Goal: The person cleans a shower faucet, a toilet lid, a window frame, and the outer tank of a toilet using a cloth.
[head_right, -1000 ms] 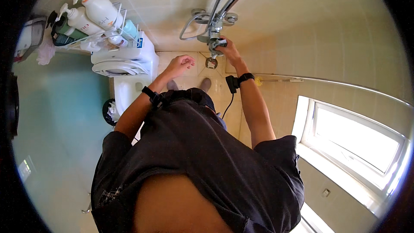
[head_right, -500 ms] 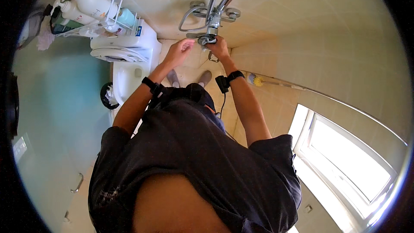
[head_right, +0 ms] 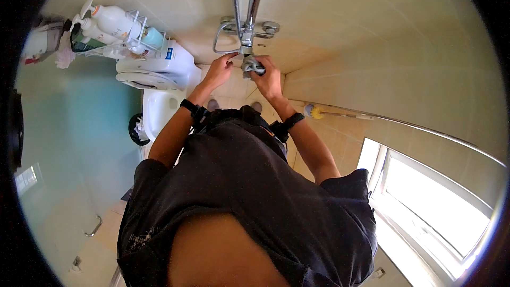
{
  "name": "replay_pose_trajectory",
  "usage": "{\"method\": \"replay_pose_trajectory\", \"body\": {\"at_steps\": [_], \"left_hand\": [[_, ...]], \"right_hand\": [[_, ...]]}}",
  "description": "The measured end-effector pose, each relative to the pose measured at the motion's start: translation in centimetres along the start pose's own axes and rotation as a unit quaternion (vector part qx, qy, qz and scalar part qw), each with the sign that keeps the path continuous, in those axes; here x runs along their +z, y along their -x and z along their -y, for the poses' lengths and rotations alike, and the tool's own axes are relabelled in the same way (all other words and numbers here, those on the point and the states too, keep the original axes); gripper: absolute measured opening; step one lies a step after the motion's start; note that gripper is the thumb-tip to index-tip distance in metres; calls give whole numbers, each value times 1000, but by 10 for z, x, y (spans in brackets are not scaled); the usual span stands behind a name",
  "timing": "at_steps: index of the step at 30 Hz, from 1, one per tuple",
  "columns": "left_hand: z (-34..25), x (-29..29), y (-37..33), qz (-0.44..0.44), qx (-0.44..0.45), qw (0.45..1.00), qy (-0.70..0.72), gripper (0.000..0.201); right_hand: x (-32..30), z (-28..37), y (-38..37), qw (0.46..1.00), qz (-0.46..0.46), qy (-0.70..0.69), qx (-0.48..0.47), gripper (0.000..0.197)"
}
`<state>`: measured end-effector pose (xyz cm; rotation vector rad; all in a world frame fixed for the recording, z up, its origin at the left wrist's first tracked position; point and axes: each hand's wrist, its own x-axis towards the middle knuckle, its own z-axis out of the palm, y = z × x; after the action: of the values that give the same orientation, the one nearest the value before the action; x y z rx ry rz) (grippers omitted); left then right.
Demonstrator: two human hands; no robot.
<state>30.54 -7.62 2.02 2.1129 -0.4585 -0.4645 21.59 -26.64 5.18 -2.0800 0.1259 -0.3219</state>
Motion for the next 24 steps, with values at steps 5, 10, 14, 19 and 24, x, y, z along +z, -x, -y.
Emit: {"method": "replay_pose_trajectory", "body": {"at_steps": [5, 10, 14, 19, 24], "left_hand": [[11, 4, -11, 19, 9, 999, 25, 47], [21, 4, -15, 19, 57, 998, 34, 48], [27, 6, -17, 27, 66, 997, 15, 47], [29, -1, -20, 77, 84, 993, 27, 48], [20, -1, -19, 85, 85, 992, 36, 51]], "right_hand": [[4, -1, -10, 976, -16, 98, -192, 49], [33, -14, -5, 963, -27, 188, -192, 50], [59, -52, 7, 968, -1, 226, -110, 43], [41, -13, 15, 981, -55, 164, -91, 46], [26, 30, -1, 966, -128, 179, -138, 53]]}}
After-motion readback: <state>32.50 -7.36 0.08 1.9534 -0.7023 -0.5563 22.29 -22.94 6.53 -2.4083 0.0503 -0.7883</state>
